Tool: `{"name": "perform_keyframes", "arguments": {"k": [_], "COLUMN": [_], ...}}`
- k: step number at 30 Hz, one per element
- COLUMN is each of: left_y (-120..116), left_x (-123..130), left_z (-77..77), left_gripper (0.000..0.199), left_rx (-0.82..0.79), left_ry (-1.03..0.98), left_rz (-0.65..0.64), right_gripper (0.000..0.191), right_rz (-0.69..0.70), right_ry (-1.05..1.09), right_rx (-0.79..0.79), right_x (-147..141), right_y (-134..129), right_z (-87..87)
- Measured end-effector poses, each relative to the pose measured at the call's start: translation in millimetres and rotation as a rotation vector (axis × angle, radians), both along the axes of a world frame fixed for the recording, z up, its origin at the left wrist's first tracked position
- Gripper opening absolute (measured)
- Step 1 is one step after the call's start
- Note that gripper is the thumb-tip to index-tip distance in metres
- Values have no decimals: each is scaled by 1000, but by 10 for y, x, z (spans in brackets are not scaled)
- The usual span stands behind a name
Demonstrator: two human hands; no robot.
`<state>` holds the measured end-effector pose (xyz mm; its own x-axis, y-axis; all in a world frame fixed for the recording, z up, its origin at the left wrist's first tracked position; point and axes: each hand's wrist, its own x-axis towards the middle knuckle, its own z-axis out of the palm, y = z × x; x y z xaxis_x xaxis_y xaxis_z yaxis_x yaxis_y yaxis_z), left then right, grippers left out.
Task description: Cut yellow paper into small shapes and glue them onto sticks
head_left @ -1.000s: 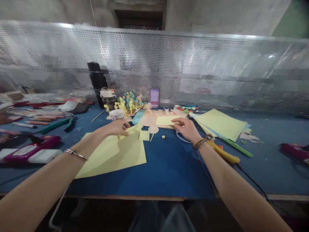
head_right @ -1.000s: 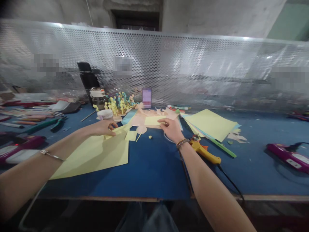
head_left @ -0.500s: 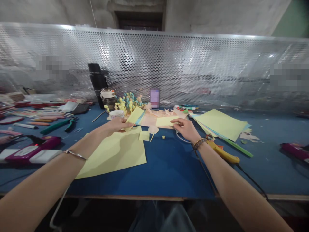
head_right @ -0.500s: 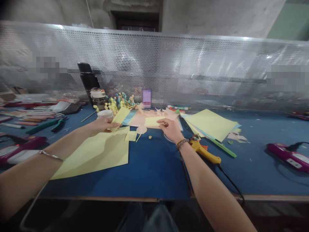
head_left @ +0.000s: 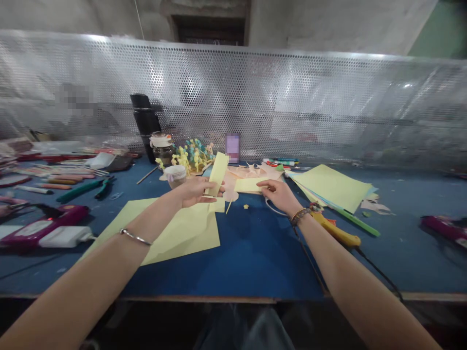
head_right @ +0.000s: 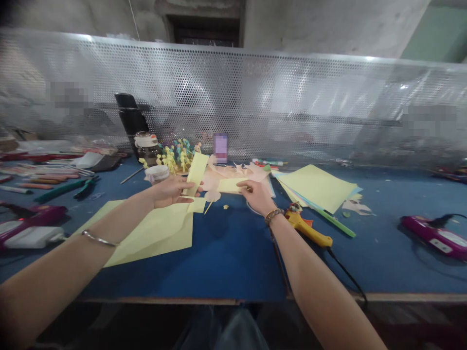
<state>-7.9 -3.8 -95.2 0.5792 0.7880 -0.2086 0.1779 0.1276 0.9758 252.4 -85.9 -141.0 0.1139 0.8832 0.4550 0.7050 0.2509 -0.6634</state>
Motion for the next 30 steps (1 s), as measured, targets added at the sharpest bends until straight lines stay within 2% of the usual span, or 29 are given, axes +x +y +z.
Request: {"name": "perform_keyframes", "arguments": {"k": [2,4,6,8,10,13,15,18,23,26,30], "left_y": [-66,-119,-164,-203,-242,-301,-339,-385,-425,-445,-482], "left_x": [75,106,103,87,77,88,106,126,127,137,172], "left_z": [-14,-42,-66,-72,-63,-41,-33,-32,-26,-28,-55], "left_gripper": [23,25,28,27,25,25,32,49,64,68,61], "left_rx": [3,50,117,194,265,349,376,398,456,528,636], "left_ry": [22,52,84,135,188,222,220,212,194,44,-148], "left_rz": [-18,-63,-122,-160,-188,-253,-286,-305,-307,-236,-115], "right_gripper": [30,36,42,43,43,50,52,37,14,11,11], "right_rz": [-39,-134,-241,-272,-186,68,204,302,291,219,84], "right_ry": [-54,-145,-208,-186,-90,39,43,40,96,130,168], "right_rx": [-57,-65,-3,86,150,171,161,136,101,128,249], "right_x": [24,56,81,83,43,-85,-176,-255,-259,-269,-301], "right_y": [-1,-14,-35,-61,-91,-149,-184,-213,-230,-245,-265], "right_z": [-17,-11,25,79,134,184,188,170,168,189,222]}}
